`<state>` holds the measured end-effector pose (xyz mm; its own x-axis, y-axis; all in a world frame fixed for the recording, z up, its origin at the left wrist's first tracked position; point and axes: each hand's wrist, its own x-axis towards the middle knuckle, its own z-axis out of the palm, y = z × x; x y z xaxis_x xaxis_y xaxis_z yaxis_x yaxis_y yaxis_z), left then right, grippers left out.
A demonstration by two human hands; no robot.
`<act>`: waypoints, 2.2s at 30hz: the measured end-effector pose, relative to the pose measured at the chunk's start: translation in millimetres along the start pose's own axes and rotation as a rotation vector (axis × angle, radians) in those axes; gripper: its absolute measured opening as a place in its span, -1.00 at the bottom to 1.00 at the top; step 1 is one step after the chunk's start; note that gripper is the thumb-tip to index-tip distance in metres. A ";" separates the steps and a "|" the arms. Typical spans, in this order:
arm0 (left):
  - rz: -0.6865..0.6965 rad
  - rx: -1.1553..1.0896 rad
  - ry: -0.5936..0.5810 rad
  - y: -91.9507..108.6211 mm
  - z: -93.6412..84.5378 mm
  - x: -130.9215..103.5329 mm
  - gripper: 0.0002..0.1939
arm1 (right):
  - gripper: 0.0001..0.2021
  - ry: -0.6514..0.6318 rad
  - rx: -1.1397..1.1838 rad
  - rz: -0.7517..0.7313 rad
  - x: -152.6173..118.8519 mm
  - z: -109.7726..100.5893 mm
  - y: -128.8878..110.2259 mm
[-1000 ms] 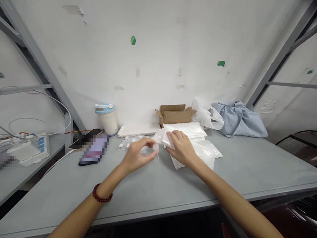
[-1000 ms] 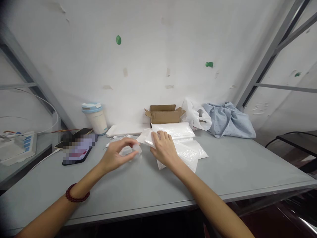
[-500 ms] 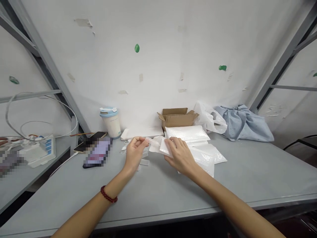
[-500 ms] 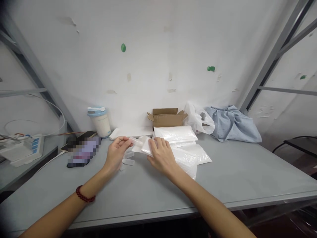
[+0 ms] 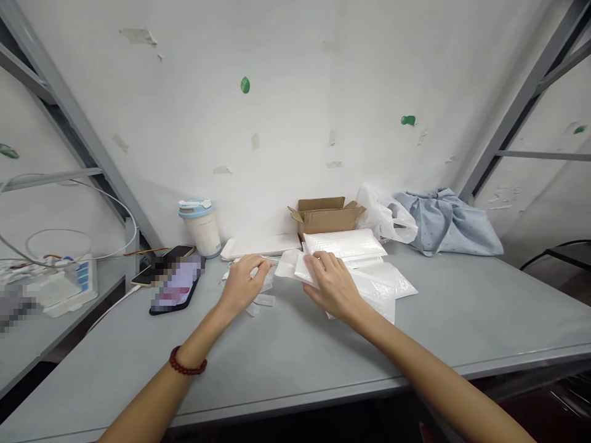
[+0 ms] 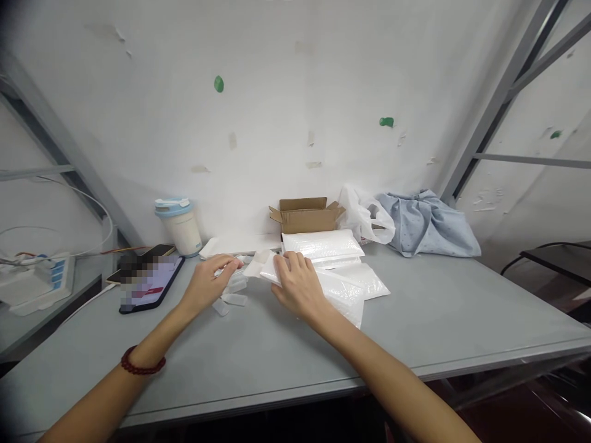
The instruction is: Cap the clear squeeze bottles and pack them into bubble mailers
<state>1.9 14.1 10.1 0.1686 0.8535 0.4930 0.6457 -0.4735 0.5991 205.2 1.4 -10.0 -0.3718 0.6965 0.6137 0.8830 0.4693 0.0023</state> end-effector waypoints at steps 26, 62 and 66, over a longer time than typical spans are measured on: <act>-0.166 -0.519 0.194 0.6 -28.1 8.1 -0.74 | -0.65 0.007 -0.014 0.023 0.1 2.7 2.7; -0.209 -0.353 -0.530 7.8 7.7 -4.7 -0.56 | -0.66 0.004 0.122 -0.075 -4.3 6.8 -5.3; -0.151 -0.218 -0.623 3.9 -32.7 2.2 -0.65 | -0.68 -0.003 0.106 -0.032 -1.8 4.8 -0.3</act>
<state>-19.6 7.0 34.2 0.5284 0.8487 -0.0228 0.5421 -0.3166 0.7784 204.3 2.6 -14.9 -0.4003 0.6819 0.6122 0.8357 0.5457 -0.0614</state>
